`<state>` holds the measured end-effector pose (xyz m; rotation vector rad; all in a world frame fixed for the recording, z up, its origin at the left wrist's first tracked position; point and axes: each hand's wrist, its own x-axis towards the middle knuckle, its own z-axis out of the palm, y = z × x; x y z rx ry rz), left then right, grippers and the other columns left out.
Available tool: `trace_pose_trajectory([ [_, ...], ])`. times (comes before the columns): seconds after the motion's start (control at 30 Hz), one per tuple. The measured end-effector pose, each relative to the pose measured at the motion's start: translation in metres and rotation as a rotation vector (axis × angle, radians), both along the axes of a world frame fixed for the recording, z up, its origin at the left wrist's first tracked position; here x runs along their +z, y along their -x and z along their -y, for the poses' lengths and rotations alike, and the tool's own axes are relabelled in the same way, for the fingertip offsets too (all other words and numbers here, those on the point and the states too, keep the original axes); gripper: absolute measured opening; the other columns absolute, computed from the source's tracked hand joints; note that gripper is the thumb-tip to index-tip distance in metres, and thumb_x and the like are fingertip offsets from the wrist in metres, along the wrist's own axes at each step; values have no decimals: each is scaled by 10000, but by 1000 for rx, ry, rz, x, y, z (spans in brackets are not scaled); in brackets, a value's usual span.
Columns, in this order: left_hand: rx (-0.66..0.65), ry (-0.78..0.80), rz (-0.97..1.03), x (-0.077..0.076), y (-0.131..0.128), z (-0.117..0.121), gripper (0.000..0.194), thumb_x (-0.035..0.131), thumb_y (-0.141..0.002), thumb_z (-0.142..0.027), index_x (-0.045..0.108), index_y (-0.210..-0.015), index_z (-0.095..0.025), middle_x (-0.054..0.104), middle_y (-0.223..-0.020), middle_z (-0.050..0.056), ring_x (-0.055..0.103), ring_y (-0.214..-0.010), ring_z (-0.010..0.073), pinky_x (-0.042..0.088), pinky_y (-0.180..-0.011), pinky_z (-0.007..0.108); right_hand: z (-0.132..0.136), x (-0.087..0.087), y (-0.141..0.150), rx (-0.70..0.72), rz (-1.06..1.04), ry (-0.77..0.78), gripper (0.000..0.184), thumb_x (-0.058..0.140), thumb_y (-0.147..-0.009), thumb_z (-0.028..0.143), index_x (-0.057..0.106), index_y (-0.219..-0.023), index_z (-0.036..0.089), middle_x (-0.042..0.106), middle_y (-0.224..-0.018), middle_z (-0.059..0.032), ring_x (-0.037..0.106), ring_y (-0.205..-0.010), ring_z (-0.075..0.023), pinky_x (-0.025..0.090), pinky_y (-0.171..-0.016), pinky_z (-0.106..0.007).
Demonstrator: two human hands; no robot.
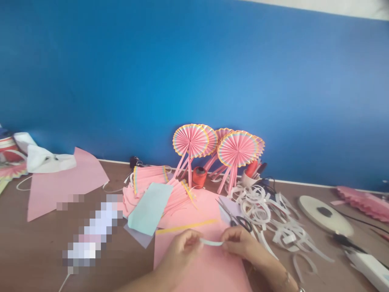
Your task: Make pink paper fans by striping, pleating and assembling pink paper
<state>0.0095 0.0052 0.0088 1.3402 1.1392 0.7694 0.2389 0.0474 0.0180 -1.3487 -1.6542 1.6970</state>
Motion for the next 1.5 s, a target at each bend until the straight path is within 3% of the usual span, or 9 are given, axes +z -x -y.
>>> trace_pose_trajectory([
  [0.1,-241,-555,-267,-27,8,11,410,474,-885,-379,472,-1251,-195,523,-1334,127,473,-1228,258,414,-989,376,-4,-1,-7,-149,-70,7,391,691,-678,517,629,-634,134,423,-469,55,284,-411,-38,154,-412,-198],
  [0.2,-430,-1112,-608,-47,7,24,322,474,-907,-247,488,-1226,-199,556,-1304,118,491,-1217,264,396,-1016,396,-3,8,-8,-262,-118,10,395,711,-656,528,633,-672,141,411,-520,53,300,-445,-46,170,-420,-196],
  [0.33,-416,-1382,-798,-52,-13,33,249,403,-927,-161,534,-1139,-163,614,-1225,112,564,-1126,249,420,-982,371,2,21,1,-248,-178,-38,356,685,-704,500,651,-704,146,368,-552,55,280,-478,-53,175,-428,-200],
  [0.6,-575,-1099,-512,-12,-30,37,288,436,-917,-376,590,-1078,-195,629,-1170,97,568,-1068,216,417,-943,313,11,19,25,-20,-125,-206,256,661,-728,392,685,-814,152,533,-710,3,453,-550,-79,372,-506,-216],
  [0.67,-416,-830,-353,5,-11,33,210,473,-867,-348,614,-944,-213,666,-952,45,609,-871,179,461,-826,258,13,18,29,-29,-96,-162,256,670,-705,389,664,-789,147,526,-624,17,459,-516,-83,372,-482,-213],
  [0.8,280,-385,-328,28,34,16,162,468,-833,-341,561,-847,-209,588,-787,20,562,-762,178,463,-706,279,17,20,35,-43,-64,-141,238,649,-713,376,645,-757,142,514,-578,24,451,-498,-82,352,-462,-203],
  [0.87,368,-306,-291,32,48,8,235,484,-817,-385,560,-953,-209,583,-847,26,558,-786,184,465,-700,292,19,21,37,-37,-69,-133,225,631,-732,365,649,-764,143,518,-599,22,444,-498,-77,348,-467,-204],
  [1.1,107,-364,-340,29,50,8,217,443,-869,-365,558,-751,-224,574,-850,32,526,-842,198,436,-760,331,22,22,42,-14,-25,-117,189,583,-778,327,665,-783,156,540,-649,8,471,-550,-92,373,-519,-216],
  [1.5,156,-584,-729,14,61,6,147,486,-833,-228,572,-714,-226,594,-854,27,546,-869,225,393,-735,358,21,14,45,-12,235,-352,212,473,-833,220,683,-835,193,592,-782,-27,511,-663,-132,400,-605,-254],
])
